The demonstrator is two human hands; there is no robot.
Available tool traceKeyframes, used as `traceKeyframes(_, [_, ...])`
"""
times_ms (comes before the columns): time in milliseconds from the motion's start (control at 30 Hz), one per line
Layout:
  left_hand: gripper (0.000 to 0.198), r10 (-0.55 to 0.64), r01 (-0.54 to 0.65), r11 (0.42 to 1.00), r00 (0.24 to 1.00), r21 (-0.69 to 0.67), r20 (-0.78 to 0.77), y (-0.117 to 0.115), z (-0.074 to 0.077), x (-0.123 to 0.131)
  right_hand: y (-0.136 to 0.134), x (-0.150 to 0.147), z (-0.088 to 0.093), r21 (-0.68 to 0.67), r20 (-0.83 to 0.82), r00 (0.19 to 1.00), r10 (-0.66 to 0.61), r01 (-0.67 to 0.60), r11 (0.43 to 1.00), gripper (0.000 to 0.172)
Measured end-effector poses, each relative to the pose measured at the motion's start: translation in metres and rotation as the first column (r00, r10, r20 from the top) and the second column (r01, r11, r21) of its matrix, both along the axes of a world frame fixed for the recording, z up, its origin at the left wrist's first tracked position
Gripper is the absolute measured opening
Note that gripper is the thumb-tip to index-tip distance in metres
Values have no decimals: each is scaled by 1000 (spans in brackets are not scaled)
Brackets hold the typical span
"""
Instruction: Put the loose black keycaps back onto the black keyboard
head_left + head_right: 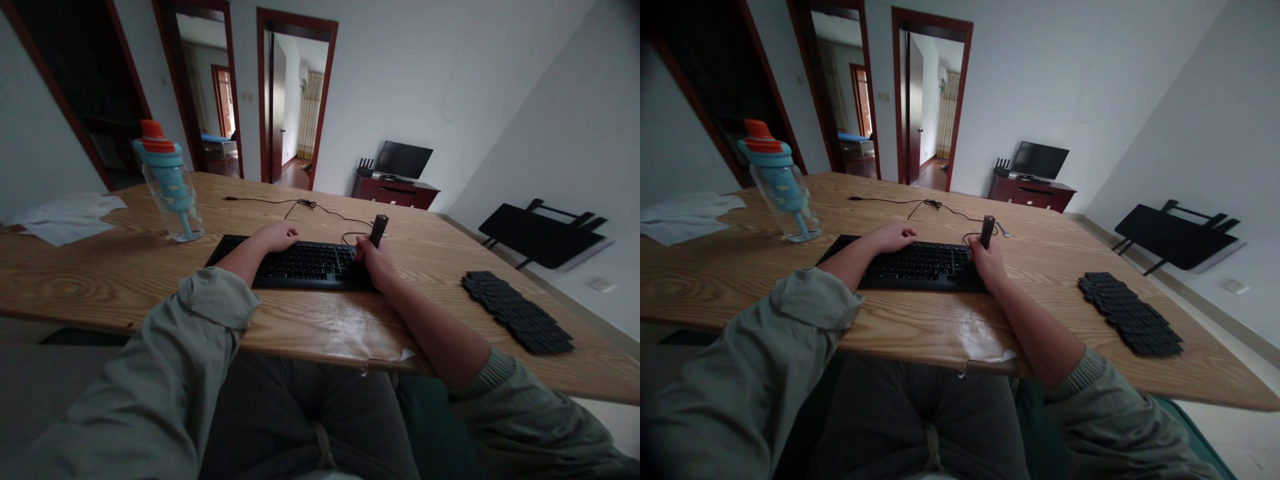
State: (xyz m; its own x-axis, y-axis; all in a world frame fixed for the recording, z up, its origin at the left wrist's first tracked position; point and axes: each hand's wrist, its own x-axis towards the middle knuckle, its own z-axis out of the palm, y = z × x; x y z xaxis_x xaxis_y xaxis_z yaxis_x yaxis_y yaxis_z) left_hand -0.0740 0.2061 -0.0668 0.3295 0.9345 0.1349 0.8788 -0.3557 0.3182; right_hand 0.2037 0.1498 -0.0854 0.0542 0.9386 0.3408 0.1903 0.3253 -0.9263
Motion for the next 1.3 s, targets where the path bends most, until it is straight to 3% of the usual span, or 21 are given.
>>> traceKeyframes(167, [31, 12, -12, 1000, 1000, -2, 3, -1, 1, 1, -14, 33, 2, 49, 301, 953, 3, -19, 999, 34])
traceKeyframes(367, [35, -22, 22, 999, 1000, 39, 5, -25, 17, 18, -15, 47, 15, 89, 378, 919, -113, 85, 992, 58])
traceKeyframes(467, [36, -129, 123, 988, 990, 98, 64, -47, 25, 41, -11, 48, 21, 73, 419, 908, -1, -33, 997, 58])
traceKeyframes(567, [44, -293, 275, 948, 950, 157, 108, -64, 25, 72, -10, 51, 23, 11, 374, 916, 148, -164, 986, 54])
traceKeyframes(667, [55, -397, 373, 904, 913, 207, 91, -73, 21, 102, -10, 55, 22, -57, 274, 939, 208, -200, 978, 58])
traceKeyframes(767, [53, -397, 361, 886, 915, 292, 74, -75, 18, 125, -12, 58, 23, -63, 137, 962, 238, -231, 971, 63])
traceKeyframes(900, [28, -319, 277, 879, 947, 387, 47, -75, 16, 147, -15, 62, 28, -88, -122, 965, 232, -243, 966, 64])
traceKeyframes(1033, [23, -290, 247, 860, 957, 447, 30, -75, 15, 153, -17, 70, 31, -106, -257, 938, 234, -268, 958, 59])
traceKeyframes(1300, [20, -374, 308, 868, 922, 389, 105, -69, 12, 128, -15, 75, 26, -190, -159, 943, 291, -319, 929, 36])
